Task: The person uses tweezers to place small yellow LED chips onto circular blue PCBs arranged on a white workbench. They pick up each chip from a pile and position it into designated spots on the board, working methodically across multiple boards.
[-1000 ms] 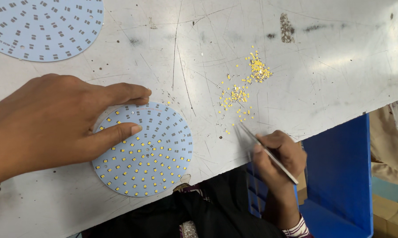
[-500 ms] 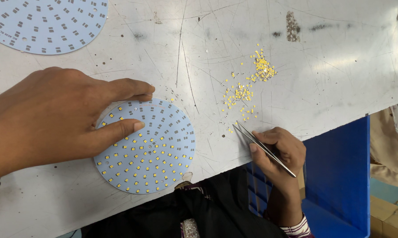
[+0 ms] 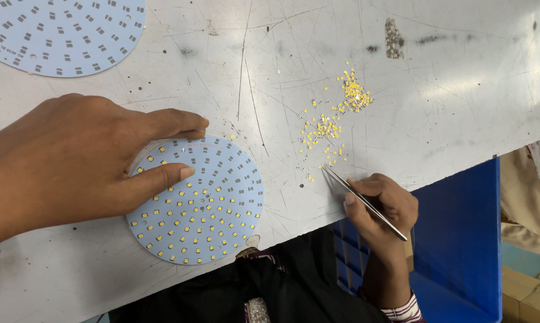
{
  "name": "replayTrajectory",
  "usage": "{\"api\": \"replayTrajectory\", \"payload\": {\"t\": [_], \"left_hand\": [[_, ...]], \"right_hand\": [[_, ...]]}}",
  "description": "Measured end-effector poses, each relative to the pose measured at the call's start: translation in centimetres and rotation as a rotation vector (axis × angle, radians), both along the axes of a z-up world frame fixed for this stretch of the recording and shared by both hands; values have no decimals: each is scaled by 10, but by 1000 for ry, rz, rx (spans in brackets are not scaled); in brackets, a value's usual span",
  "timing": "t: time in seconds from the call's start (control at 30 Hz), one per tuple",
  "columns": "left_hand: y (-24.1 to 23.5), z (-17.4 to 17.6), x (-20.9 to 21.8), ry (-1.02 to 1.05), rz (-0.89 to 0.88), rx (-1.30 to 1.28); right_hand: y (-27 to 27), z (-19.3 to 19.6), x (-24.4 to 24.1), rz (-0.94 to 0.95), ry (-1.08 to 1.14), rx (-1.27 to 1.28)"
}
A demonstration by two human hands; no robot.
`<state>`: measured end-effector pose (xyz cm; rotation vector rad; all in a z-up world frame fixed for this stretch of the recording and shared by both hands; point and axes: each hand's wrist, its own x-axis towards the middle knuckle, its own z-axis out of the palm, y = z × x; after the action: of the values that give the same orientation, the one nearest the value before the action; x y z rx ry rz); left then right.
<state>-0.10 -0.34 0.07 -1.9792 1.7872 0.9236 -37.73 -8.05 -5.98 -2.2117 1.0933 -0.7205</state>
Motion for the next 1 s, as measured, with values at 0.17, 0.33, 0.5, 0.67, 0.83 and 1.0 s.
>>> {"api": "replayTrajectory", "payload": {"t": [0.17, 0.33, 0.5, 0.67, 0.83, 1.0], "left_hand": [[1, -2, 1, -9, -15, 1], [1, -4, 2, -8, -10, 6], [3, 0, 1, 30, 9, -33], [4, 4, 3, 182, 10, -222], [17, 2, 9, 233, 17, -267], [16, 7, 7, 172, 36, -167]], "right_hand": [[0, -4, 0, 62, -11, -65], [-1, -4, -2, 50, 15, -80], [1, 0, 4, 88, 3, -66], [15, 13, 20, 144, 12, -60], [30, 14, 41, 482, -22, 2], [23, 18, 47, 483, 57, 61]]}}
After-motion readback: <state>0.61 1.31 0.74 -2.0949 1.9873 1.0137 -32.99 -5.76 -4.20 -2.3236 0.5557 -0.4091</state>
